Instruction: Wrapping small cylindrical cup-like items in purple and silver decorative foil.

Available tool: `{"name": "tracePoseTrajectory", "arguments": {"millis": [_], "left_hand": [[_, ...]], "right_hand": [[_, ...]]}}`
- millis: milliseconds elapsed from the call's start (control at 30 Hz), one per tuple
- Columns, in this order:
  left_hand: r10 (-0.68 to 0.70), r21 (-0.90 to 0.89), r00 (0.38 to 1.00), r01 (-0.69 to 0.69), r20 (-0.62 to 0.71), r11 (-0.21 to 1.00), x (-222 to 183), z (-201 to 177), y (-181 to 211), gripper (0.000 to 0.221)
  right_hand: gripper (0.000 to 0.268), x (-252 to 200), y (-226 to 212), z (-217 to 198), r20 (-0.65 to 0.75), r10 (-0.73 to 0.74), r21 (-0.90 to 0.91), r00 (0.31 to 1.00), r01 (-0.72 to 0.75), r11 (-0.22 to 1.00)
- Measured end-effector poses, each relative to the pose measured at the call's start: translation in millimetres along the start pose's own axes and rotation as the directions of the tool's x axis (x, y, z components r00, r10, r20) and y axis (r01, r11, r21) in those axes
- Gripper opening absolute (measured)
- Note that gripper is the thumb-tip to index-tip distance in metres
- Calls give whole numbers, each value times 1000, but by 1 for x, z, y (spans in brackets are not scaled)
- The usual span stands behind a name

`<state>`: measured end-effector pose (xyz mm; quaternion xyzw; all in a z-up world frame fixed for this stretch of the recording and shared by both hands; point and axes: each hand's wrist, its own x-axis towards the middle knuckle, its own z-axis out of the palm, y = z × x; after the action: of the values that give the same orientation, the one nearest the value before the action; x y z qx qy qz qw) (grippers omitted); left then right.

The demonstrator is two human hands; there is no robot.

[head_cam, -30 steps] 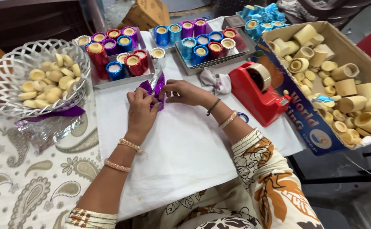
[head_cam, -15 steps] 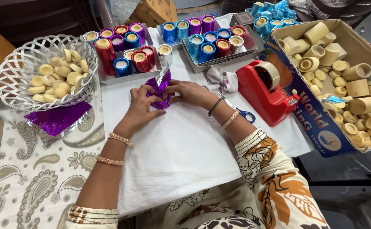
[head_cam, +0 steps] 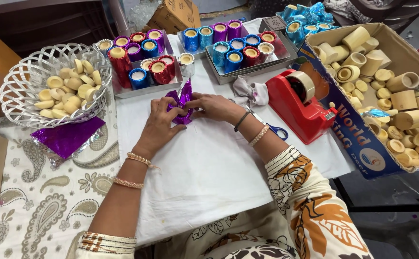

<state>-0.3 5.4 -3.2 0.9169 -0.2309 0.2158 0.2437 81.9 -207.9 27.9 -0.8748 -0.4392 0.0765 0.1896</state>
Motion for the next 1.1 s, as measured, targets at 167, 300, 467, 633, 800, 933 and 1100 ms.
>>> {"name": "tracePoseTrajectory", "arguments": {"millis": [167, 300, 467, 633, 800, 933, 1100], "left_hand": [[-25, 18, 1000, 25, -2, 1000, 0, 4, -1, 40], [-46, -9, 999, 46, 4, 999, 0, 2, 1, 35], [-76, -42, 997, 76, -7, 996, 1, 9, -4, 31], [-119, -59, 993, 120, 14, 991, 1, 13, -7, 25], [-110, -38, 994, 110, -4, 993, 1, 14, -7, 23], [-110, -34, 994, 110, -9, 993, 0, 14, -5, 22], [-115, 4, 992, 116, -42, 993, 1, 15, 0, 21]], "right_hand": [[37, 1, 11, 9, -7, -15, -46, 1000, 14, 999], [37, 2, 12, 11, 6, -33, -78, 999, 33, 996], [39, 3, 21, 15, 25, -51, -51, 998, 52, 997], [35, 4, 29, 14, 21, -128, 99, 992, 125, 987], [33, 0, 30, 7, -14, -121, 280, 993, 120, 953], [33, -12, 26, -9, -135, -73, 356, 988, 117, 927], [18, -76, -13, -55, -346, 147, 313, 927, -33, 949]]}}
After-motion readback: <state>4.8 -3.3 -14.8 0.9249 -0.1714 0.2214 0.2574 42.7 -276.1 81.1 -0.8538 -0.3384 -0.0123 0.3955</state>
